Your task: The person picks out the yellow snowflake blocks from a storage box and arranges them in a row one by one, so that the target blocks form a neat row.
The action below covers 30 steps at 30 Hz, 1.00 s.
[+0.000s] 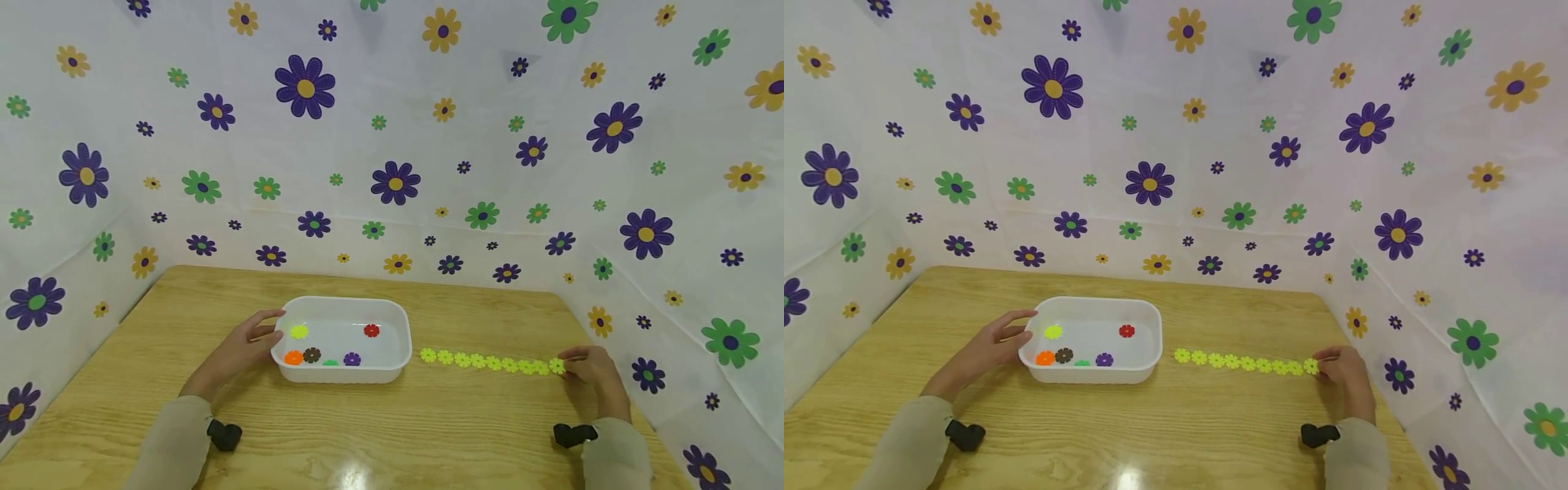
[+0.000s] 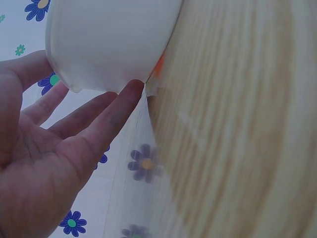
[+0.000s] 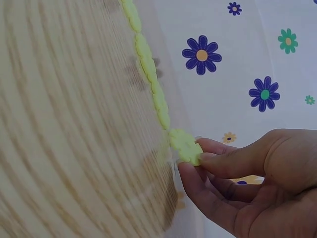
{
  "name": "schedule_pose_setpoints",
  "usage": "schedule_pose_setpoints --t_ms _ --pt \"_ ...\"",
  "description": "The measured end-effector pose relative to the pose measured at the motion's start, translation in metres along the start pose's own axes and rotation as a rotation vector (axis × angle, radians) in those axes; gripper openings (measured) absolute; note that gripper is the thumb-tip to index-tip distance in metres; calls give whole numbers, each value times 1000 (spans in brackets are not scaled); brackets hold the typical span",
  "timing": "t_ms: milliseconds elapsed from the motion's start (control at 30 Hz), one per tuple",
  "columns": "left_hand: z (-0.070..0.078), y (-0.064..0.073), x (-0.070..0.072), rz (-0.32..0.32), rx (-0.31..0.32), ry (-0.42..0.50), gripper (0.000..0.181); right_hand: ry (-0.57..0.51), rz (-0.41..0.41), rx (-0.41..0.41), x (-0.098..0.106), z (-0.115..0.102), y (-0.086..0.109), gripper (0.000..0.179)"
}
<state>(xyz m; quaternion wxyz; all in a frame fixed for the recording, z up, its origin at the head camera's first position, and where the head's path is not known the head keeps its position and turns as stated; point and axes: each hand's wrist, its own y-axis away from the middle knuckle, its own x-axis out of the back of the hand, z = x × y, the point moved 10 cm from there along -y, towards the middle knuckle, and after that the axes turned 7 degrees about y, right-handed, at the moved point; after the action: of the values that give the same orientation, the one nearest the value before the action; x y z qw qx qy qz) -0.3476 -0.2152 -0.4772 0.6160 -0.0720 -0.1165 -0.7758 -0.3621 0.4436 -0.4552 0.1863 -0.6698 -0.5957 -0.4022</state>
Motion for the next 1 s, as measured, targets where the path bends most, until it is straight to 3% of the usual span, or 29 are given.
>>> schedule_pose_setpoints --t_ms 367,500,633,800,1000 --pt "1 0 0 3 -8 -10 66 17 1 -31 -2 6 -3 26" --pt "1 0 0 2 -11 -14 67 88 8 -11 1 -1 -2 25" --pt "-1 0 4 12 -1 -18 64 142 29 63 6 -24 5 30" --pt "-1 0 5 13 0 -18 66 126 50 173 8 -61 18 31" --pt "0 0 2 5 0 -15 67 96 10 268 -10 -105 33 30"
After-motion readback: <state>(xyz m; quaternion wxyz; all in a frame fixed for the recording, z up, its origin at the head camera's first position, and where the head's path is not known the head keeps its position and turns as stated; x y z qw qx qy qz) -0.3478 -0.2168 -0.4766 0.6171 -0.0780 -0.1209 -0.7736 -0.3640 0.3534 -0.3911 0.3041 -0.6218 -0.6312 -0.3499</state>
